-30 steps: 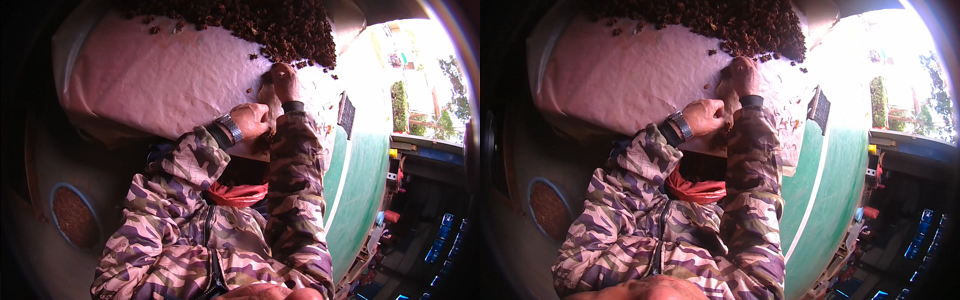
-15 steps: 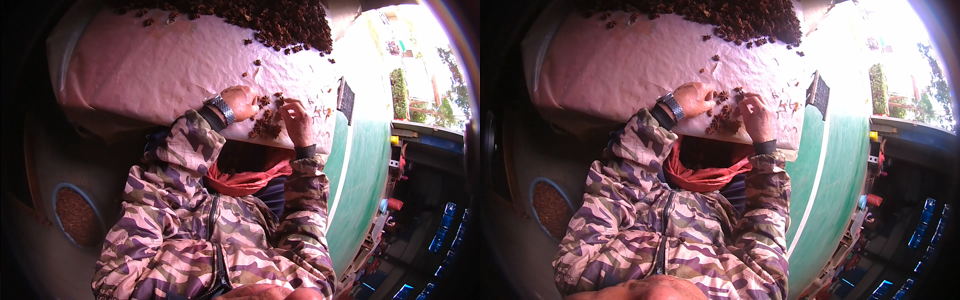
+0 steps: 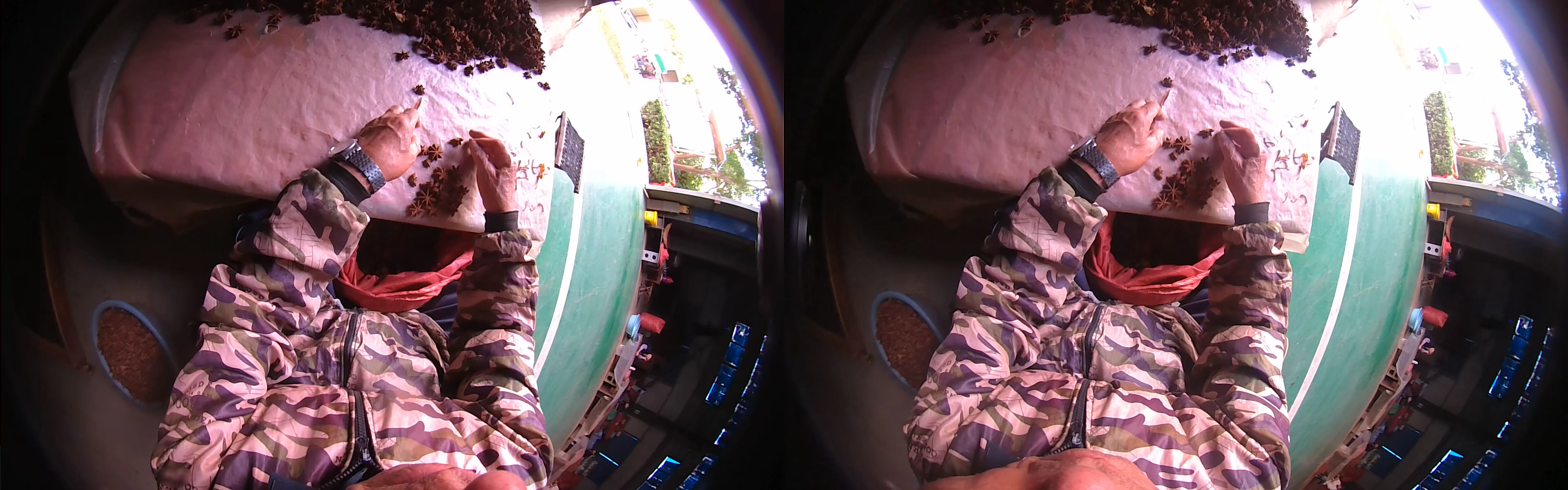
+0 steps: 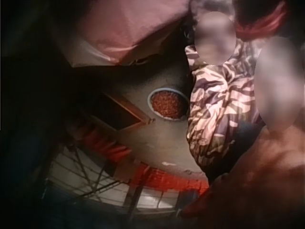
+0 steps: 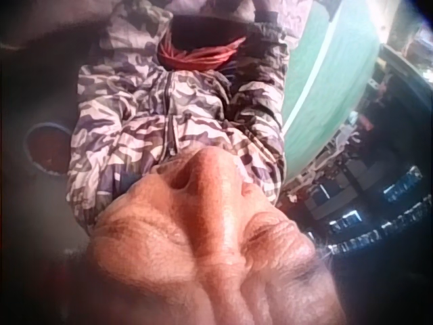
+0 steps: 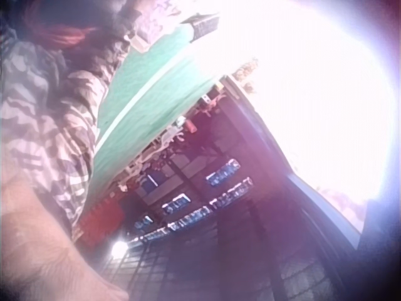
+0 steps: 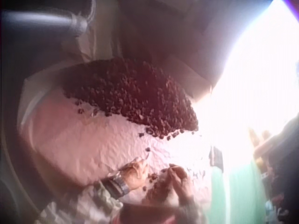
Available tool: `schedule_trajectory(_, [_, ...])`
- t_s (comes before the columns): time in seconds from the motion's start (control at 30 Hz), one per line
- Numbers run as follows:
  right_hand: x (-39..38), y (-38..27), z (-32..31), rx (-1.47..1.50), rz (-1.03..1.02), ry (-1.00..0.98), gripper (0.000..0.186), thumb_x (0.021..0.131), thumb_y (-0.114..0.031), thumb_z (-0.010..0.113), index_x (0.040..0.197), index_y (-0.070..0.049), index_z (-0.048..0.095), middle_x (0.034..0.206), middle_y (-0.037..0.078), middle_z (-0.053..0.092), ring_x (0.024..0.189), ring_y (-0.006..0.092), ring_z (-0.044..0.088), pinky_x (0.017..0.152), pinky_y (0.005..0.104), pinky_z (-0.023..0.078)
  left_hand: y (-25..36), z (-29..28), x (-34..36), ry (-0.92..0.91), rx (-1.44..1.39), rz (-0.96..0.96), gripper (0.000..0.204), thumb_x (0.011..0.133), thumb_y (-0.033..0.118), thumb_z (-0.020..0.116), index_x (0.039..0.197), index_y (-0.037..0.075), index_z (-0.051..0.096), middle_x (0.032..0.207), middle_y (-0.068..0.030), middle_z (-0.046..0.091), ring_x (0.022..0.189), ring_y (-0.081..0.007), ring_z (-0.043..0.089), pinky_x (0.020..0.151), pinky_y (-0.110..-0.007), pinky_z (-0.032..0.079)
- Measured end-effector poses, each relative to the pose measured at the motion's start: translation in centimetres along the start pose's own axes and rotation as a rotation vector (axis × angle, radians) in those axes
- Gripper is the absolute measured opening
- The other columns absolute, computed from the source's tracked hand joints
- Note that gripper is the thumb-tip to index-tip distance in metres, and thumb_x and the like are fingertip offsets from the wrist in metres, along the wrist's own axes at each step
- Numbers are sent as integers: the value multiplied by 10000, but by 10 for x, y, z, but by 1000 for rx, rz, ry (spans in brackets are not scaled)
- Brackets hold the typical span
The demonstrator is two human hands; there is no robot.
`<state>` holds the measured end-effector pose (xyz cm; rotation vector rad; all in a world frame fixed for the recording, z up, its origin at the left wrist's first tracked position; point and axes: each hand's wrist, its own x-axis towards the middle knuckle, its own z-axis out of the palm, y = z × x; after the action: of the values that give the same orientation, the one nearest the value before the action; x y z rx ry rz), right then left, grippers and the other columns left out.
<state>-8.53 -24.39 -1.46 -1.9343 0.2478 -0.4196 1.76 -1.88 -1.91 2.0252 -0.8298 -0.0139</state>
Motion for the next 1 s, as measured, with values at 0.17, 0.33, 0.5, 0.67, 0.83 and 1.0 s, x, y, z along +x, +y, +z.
schedule_trajectory(0.17, [-13, 2, 24, -194, -187, -84, 118, 976, -74, 638, 1078, -17, 656, 1268, 140, 708, 1112, 244, 687, 963, 354, 526, 2, 19, -5, -147, 76, 44, 304, 923, 138, 581, 1195, 9, 631, 1138, -241, 629, 1071, -409, 634, 966, -469, 520])
schedule_trajectory(0.33, [-54, 1, 27, -180, -249, -106, 94, 964, -61, 666, 1042, -10, 654, 1179, 130, 725, 1210, 283, 653, 1006, 389, 511, 8, 26, -17, -298, 44, 191, 298, 897, 149, 595, 1150, 0, 649, 1089, -247, 654, 1067, -414, 643, 939, -476, 525])
schedule_trajectory(0.5, [-88, 1, 13, -194, -218, -133, 71, 952, -37, 676, 1012, -6, 655, 1152, 124, 731, 1236, 294, 640, 1021, 395, 503, 15, 29, -26, -473, -137, 206, 241, 893, 164, 582, 1050, 8, 677, 993, -230, 698, 978, -411, 670, 871, -477, 526])
schedule_trajectory(0.67, [-117, -17, 10, -230, -222, -149, 88, 944, 0, 682, 1031, 3, 666, 1094, 123, 724, 1115, 246, 669, 934, 344, 530, 22, 22, -29, -590, -213, 190, 226, 898, 185, 602, 1007, 4, 680, 899, -205, 722, 838, -344, 710, 769, -422, 547])
schedule_trajectory(0.83, [-132, -15, -4, -56, 34, -133, 56, 981, -23, 680, 1022, 14, 669, 1068, 77, 729, 906, 102, 634, 795, 260, 523, 18, 7, -10, -374, -364, 15, 206, 986, 136, 636, 1143, 16, 695, 895, -87, 735, 771, -125, 701, 714, -306, 573])
schedule_trajectory(1.0, [-89, -12, -20, -138, -78, 80, 85, 972, -78, 710, 980, 1, 680, 1075, 82, 749, 913, 120, 679, 803, 278, 540, 20, -7, 0, 6, -905, -292, 216, 1013, 177, 630, 1183, 60, 694, 986, -25, 749, 788, -81, 688, 643, -207, 522])
